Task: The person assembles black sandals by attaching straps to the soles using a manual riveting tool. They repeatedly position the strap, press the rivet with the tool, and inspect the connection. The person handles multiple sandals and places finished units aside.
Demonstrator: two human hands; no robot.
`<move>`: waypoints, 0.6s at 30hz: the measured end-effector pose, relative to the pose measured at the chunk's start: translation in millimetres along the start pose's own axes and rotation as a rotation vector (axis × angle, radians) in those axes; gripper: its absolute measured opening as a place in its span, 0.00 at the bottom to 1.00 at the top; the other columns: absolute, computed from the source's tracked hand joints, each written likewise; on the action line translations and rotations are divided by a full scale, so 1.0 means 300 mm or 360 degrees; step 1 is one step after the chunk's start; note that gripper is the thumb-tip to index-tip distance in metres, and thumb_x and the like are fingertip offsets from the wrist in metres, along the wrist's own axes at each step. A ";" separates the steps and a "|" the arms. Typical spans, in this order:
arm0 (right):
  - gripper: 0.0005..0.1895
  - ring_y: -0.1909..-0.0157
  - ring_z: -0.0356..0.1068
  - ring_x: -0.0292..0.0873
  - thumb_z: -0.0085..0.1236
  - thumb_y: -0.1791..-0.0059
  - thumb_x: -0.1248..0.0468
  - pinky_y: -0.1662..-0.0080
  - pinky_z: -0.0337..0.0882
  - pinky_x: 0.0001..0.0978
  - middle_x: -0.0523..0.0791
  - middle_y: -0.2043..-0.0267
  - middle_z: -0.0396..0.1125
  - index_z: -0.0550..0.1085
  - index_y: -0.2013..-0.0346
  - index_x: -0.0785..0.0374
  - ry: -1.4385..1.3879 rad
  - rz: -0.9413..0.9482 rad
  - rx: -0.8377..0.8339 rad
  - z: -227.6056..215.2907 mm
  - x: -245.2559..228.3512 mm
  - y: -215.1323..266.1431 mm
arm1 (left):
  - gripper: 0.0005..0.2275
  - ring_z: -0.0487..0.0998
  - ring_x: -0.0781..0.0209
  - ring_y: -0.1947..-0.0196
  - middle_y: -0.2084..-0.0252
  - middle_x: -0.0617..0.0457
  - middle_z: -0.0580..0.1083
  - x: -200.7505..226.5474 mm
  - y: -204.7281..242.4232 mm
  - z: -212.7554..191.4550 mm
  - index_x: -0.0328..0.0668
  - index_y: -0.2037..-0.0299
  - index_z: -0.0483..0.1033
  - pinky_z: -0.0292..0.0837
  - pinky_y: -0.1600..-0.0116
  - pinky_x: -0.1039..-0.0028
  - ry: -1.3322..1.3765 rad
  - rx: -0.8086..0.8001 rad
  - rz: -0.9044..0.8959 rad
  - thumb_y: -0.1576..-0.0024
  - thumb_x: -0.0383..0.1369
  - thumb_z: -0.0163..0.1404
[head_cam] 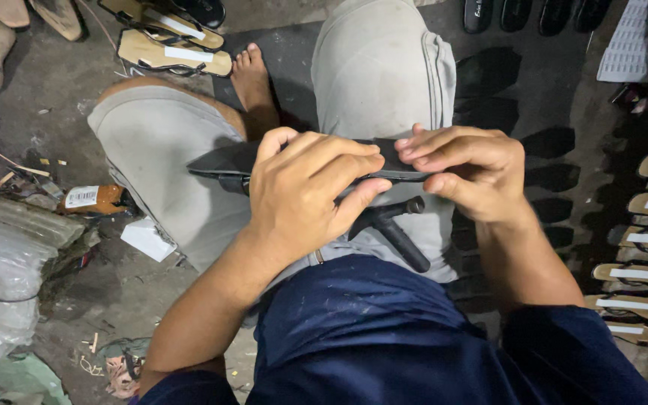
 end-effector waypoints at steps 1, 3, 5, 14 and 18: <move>0.13 0.43 0.76 0.49 0.68 0.49 0.59 0.33 0.71 0.44 0.51 0.51 0.75 0.79 0.55 0.64 -0.0068 0.0021 -0.0049 -0.002 0.007 0.002 | 0.08 0.79 0.65 0.57 0.55 0.63 0.79 -0.003 -0.001 -0.001 0.48 0.59 0.82 0.63 0.49 0.68 0.0009 -0.0004 -0.0010 0.43 0.39 0.64; 0.14 0.43 0.76 0.49 0.67 0.49 0.58 0.33 0.71 0.45 0.51 0.49 0.75 0.79 0.54 0.64 -0.0171 0.0037 -0.0078 -0.017 0.024 -0.004 | 0.08 0.79 0.66 0.57 0.55 0.63 0.80 -0.012 -0.007 -0.001 0.48 0.59 0.82 0.63 0.49 0.69 0.0032 -0.0014 -0.0021 0.43 0.39 0.64; 0.12 0.45 0.77 0.47 0.66 0.47 0.58 0.34 0.72 0.46 0.50 0.50 0.76 0.79 0.54 0.63 -0.0245 0.0029 -0.0044 -0.021 0.029 -0.002 | 0.08 0.79 0.66 0.57 0.55 0.64 0.80 -0.016 -0.012 -0.006 0.49 0.59 0.82 0.63 0.49 0.69 0.0055 -0.0021 -0.0034 0.43 0.39 0.64; 0.16 0.48 0.77 0.51 0.66 0.47 0.55 0.39 0.75 0.47 0.52 0.51 0.75 0.79 0.54 0.66 -0.0278 -0.0096 0.0115 0.034 -0.129 -0.007 | 0.10 0.82 0.64 0.56 0.54 0.59 0.81 0.012 -0.044 -0.032 0.46 0.58 0.82 0.67 0.50 0.72 0.0535 -0.0041 0.0081 0.47 0.36 0.66; 0.16 0.51 0.78 0.51 0.66 0.46 0.55 0.40 0.76 0.46 0.53 0.57 0.76 0.80 0.57 0.67 -0.0045 -0.0320 0.0148 0.029 -0.346 0.017 | 0.11 0.83 0.61 0.53 0.52 0.56 0.82 0.081 -0.062 -0.046 0.44 0.57 0.82 0.69 0.46 0.72 0.0881 -0.0064 0.0260 0.47 0.33 0.66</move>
Point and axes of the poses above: each hand's wrist, its own y-axis away from the middle knuckle, its own z-axis out of the palm, x = y × z, the point moved 3 cm from there along -y, towards the middle knuckle
